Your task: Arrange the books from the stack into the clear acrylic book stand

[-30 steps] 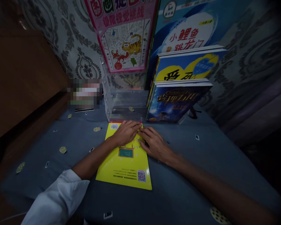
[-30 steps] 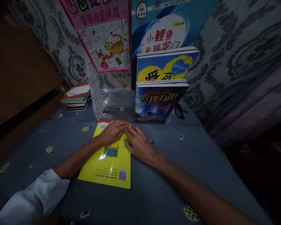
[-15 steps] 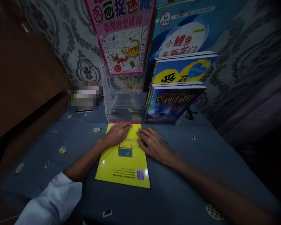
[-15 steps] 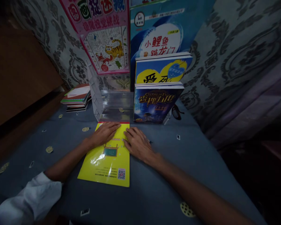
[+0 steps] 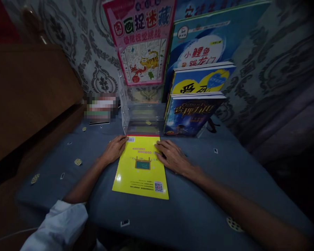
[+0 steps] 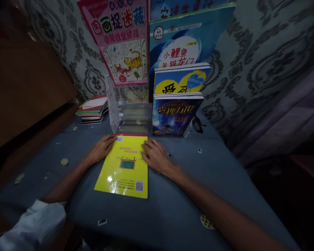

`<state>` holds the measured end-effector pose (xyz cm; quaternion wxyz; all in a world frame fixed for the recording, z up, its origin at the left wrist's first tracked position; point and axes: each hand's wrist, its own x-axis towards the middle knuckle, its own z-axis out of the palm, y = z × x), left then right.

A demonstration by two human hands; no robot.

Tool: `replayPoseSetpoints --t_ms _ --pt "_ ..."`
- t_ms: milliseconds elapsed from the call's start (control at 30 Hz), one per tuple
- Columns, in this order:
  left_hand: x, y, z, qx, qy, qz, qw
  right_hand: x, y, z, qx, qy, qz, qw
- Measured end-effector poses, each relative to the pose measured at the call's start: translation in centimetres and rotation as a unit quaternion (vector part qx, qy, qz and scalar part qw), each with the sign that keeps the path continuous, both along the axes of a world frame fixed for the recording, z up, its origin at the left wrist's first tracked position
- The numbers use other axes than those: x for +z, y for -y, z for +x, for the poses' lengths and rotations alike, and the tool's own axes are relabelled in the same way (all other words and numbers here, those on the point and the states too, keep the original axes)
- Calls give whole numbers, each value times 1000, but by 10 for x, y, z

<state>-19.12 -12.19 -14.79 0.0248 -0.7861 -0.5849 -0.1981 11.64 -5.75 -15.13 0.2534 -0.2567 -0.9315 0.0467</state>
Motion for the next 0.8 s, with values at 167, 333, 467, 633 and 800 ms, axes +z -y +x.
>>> replayPoseSetpoints --t_ms 167,333,467,633,800 --pt "-2 -4 -2 -4 31 -2 999 -6 -7 1 8 -10 -9 1000" --pt "-3 -4 0 26 36 -26 999 -11 -26 -5 -48 15 -36 998" --pt "-1 -1 5 51 22 -31 998 -12 -34 -9 -83 19 -35 996" --pt "3 5 13 81 8 -36 996 -13 -22 -4 -68 14 -18 997" --pt "5 7 18 102 -1 -40 994 -14 4 10 -32 6 2 999"
